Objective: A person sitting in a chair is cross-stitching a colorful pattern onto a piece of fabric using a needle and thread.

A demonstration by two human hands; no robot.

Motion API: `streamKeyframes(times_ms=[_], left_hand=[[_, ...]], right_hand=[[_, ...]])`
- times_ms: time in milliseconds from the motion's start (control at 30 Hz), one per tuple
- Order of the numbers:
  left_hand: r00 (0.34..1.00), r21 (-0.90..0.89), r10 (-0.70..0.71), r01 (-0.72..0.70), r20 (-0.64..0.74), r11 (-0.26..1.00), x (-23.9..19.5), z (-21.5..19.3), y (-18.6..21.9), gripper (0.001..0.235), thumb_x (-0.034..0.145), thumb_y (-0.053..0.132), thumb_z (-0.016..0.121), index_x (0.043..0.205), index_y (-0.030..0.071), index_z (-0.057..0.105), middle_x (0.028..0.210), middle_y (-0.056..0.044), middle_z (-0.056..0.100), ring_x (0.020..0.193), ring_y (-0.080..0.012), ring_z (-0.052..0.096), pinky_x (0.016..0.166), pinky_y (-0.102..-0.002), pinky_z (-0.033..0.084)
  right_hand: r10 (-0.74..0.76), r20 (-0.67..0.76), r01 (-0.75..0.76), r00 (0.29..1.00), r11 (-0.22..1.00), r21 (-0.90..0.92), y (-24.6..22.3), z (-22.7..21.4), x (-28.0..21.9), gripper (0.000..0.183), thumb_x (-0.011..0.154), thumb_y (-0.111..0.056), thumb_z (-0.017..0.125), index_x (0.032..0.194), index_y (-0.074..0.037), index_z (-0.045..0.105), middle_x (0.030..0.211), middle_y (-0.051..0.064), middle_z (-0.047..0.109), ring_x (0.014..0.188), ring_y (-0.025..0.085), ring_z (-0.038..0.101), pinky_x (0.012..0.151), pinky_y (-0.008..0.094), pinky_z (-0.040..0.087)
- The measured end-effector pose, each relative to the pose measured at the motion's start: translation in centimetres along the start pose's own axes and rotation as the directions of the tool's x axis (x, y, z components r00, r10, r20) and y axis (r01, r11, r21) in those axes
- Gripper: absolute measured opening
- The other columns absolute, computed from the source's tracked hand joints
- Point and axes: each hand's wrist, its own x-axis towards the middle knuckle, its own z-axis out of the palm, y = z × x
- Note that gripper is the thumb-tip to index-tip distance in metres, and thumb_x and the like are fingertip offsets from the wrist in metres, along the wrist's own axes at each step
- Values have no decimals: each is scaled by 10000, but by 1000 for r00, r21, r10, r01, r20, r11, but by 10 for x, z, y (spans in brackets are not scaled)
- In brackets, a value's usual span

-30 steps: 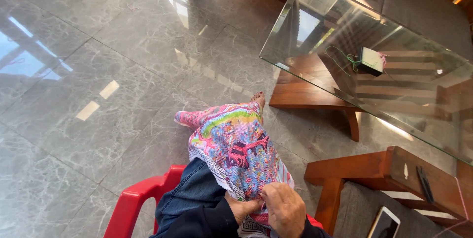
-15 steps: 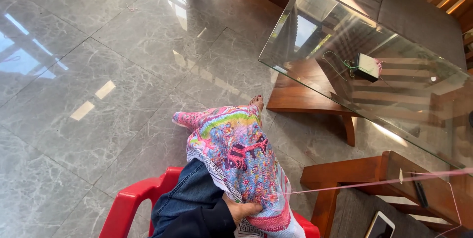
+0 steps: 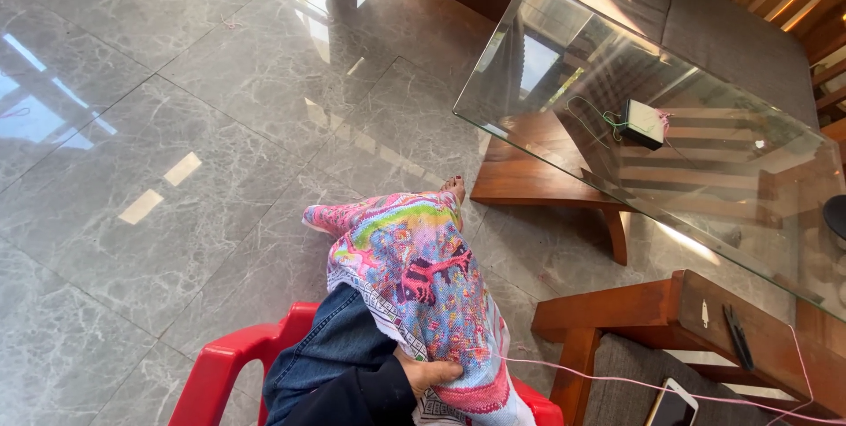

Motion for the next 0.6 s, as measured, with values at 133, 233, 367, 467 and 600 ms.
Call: streamKeyframes(times_ms=[133,233,367,467,600], left_hand=[[998,-1,-58,58,-33,998,-6,11,15,861,631,166,945,1416,46,612,1358,-158,742,1251,-332,719,1131,-483,562],[993,-4,-95,95,-66,996,-9,16,20,804,681,180,911,1421,50,624,1370,-155,739,1257,-332,716,1129,-479,562],[993,4,-80,80,-87,997,-12,18,25,727,692,158,905,1365,21,668,1307,-161,770,1189,-329,743,1085,-491,595],[1000,32,3,-4,26,999,-8,7,17,698,754,176,883,1392,50,630,1334,-147,748,1221,-294,721,1119,-466,558],[999,128,39,-44,38,991,-10,8,22,687,765,236,877,1386,70,634,1347,-130,743,1238,-278,716,1133,-448,543]], right_hand=[[259,-104,-271,960,955,-123,3,80,-96,246,1046,-162,709,1273,-73,676,1355,224,541,945,439,589,748,615,478],[-493,173,520,853,830,-200,42,185,-239,244,947,-130,710,1187,-154,747,1201,95,623,972,282,636,830,449,487],[-952,209,949,225,263,175,119,312,-380,212,785,-65,798,958,-180,838,812,-24,715,672,57,666,590,177,538],[-932,149,927,331,351,131,123,333,-395,161,829,-85,769,968,-122,841,810,-21,700,701,59,667,619,184,541],[-958,170,962,232,251,104,122,333,-387,205,837,-78,766,1032,-113,817,819,-5,682,696,81,651,629,206,542]])
